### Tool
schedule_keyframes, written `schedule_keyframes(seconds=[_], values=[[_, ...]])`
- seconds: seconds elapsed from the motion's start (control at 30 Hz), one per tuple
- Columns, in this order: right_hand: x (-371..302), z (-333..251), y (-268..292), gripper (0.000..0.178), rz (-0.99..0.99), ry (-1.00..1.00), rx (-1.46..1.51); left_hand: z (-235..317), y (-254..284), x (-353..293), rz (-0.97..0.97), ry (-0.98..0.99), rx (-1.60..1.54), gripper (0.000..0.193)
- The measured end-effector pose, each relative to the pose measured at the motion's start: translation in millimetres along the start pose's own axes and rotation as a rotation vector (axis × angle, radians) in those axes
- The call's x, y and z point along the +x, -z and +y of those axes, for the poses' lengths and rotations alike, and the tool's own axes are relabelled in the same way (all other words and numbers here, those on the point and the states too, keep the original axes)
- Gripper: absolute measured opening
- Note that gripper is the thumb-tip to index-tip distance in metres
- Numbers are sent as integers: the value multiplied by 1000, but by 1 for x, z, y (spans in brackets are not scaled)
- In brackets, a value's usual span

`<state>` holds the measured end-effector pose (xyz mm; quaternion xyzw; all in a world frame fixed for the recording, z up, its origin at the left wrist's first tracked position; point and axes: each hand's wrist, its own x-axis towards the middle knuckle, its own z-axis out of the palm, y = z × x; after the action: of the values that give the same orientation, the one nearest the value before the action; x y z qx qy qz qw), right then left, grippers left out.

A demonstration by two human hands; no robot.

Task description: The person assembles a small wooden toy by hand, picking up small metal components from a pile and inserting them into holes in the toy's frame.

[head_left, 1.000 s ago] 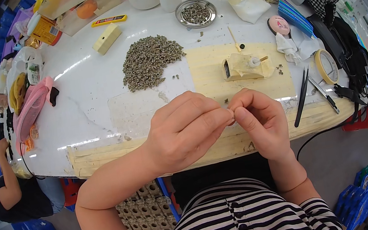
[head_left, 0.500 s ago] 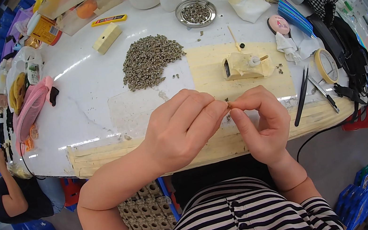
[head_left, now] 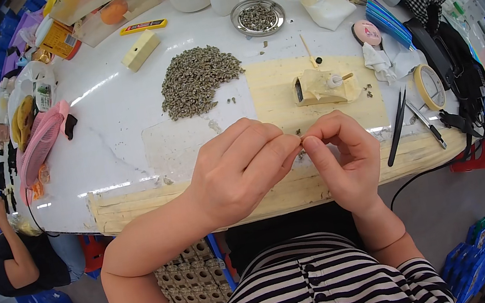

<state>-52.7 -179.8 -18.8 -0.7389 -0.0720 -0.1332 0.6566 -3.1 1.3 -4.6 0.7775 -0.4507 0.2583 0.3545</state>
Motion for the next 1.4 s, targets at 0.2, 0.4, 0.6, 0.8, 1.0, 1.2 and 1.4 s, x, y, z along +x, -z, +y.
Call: schedule_keyframes(seconds=[0.2, 0.4, 0.6, 0.8, 1.0, 1.2, 1.4], values=[[-1, 2, -1, 5, -4, 5, -1, -1, 0, 0, -4, 8, -27, 29], [-2, 2, 1, 7, -74, -78, 100, 1, 4, 1, -33, 33, -93, 29], [-2, 1, 5, 9, -152, -162, 263, -1, 5, 1, -52, 69, -203, 30], [-2, 0, 5, 10, -170, -215, 327, -3, 2, 0, -37, 109, -263, 28], [-2, 0, 4, 8, -143, -200, 321, -4, 1, 2, -27, 126, -273, 27], [-4, 4, 5, 6, -64, 16, 94, 1, 4, 3, -22, 18, -56, 28], [-1, -2, -5, 11, 35, 405, -435, 0, -2, -1, -10, 9, 113, 30]])
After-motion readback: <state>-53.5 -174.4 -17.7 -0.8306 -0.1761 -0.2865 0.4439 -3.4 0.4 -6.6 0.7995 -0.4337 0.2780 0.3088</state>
